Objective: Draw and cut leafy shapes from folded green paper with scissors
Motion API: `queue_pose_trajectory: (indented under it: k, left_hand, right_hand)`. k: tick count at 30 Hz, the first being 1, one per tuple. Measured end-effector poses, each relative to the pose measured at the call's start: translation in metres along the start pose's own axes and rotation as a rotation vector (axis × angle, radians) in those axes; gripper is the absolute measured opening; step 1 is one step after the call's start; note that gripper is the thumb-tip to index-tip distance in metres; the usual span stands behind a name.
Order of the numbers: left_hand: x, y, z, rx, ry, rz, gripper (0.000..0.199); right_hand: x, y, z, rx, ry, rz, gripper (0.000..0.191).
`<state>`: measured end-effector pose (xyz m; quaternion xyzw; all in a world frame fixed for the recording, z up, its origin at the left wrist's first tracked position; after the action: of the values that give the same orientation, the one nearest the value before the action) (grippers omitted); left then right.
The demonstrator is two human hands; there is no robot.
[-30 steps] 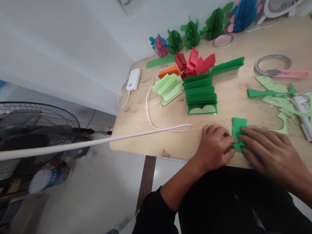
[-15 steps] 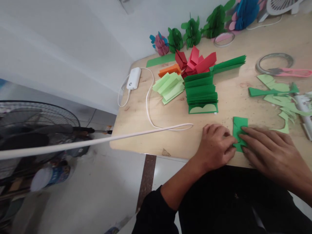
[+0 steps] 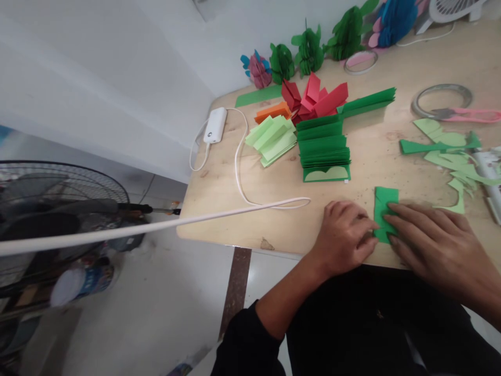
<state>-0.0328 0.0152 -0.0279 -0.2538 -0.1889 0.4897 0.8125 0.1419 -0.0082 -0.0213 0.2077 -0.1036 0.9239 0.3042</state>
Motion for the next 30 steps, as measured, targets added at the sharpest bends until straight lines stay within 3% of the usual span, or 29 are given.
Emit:
queue_pose_trajectory:
  k: [3,7,11,18,25,30]
  left_hand:
    - [-0.008,0.0,0.001,0.015,-0.076,-0.018,0.021]
    - [-0.022,-0.007,-0.001,0.184,-0.16,-0.139,0.023]
    - [-0.03,-0.012,-0.006,0.36,-0.129,-0.198,0.027]
    - [-0.033,-0.008,-0.012,0.437,-0.049,-0.198,0.031]
    - [-0.034,-0.007,-0.01,0.382,-0.139,-0.215,0.029]
    - [-0.034,-0.006,-0.01,0.388,-0.139,-0.216,0.029]
  right_hand:
    - [0.0,-0.001,-0.001,-0.017,-0.007,-0.002,0.028]
    - [0.0,0.0,-0.002,-0.024,-0.015,0.005,0.026]
    - [-0.003,-0.002,-0.003,0.051,-0.02,-0.049,0.03]
    - [-0.005,-0.003,-0.003,0.101,-0.005,-0.074,0.038]
    - [-0.002,-0.001,-0.001,0.049,-0.001,-0.044,0.031]
    - [-0.002,-0.001,-0.001,0.025,0.001,-0.014,0.028]
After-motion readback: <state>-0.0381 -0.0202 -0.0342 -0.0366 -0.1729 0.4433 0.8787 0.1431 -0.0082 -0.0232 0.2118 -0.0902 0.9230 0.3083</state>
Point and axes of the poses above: each hand's wrist, its own x-axis towards the middle knuckle, its own z-axis out of the back of the hand, y = z × x, the point moved 4 cm from there along x, towards the middle knuckle, and after that the axes turned 11 degrees about z, right-handed, at the moved point
